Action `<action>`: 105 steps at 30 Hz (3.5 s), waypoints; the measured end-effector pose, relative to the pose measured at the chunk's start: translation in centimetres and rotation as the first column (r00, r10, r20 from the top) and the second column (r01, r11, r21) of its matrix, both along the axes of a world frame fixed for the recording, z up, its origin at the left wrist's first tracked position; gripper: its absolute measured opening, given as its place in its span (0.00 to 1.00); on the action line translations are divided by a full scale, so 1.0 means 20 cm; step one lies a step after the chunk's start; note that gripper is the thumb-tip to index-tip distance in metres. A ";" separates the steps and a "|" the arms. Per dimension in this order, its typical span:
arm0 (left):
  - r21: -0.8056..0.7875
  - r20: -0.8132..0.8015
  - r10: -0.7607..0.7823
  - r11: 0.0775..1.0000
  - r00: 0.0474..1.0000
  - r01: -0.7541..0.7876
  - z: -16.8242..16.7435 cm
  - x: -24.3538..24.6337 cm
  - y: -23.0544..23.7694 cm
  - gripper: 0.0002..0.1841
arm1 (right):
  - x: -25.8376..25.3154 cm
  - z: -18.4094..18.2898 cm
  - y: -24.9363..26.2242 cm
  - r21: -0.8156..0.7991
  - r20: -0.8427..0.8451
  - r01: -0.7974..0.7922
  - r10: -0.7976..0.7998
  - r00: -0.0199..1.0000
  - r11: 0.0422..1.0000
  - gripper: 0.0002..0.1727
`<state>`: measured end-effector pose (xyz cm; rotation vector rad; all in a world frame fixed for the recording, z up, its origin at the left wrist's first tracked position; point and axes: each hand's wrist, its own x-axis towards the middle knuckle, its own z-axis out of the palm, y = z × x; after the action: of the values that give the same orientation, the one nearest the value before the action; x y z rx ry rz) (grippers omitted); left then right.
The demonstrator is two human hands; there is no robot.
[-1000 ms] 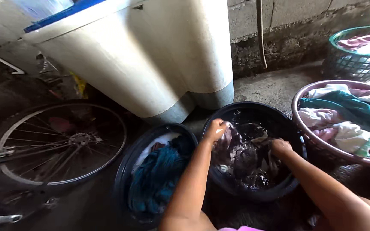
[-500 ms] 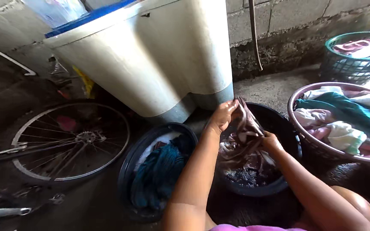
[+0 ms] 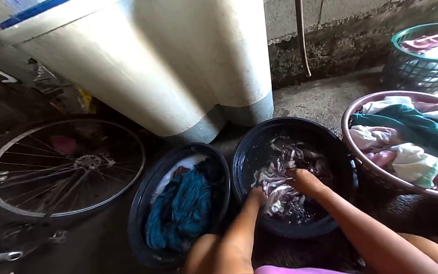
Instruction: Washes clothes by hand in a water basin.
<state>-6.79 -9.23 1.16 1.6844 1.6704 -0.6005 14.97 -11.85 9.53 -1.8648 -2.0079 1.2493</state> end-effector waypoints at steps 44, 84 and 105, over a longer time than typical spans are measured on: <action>0.416 0.681 -0.242 0.904 0.691 -0.094 0.78 0.19 -0.15 0.22 | 0.06 0.52 -0.05 0.430 -0.383 0.231 -0.055 0.922 0.873 0.08; 0.441 0.620 -0.436 0.881 0.652 0.169 0.87 0.07 -0.03 0.40 | -0.04 0.43 -0.11 0.472 -0.306 0.138 0.016 0.952 0.871 0.16; 0.100 0.940 -0.310 0.651 -0.143 -0.752 1.09 -0.21 0.10 0.12 | 0.08 -0.01 -0.08 0.002 0.048 -0.037 0.036 0.998 0.999 0.21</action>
<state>-11.03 -7.29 23.06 1.2618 0.7788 1.5959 16.55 -13.52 9.25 -1.8832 -2.0759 1.2218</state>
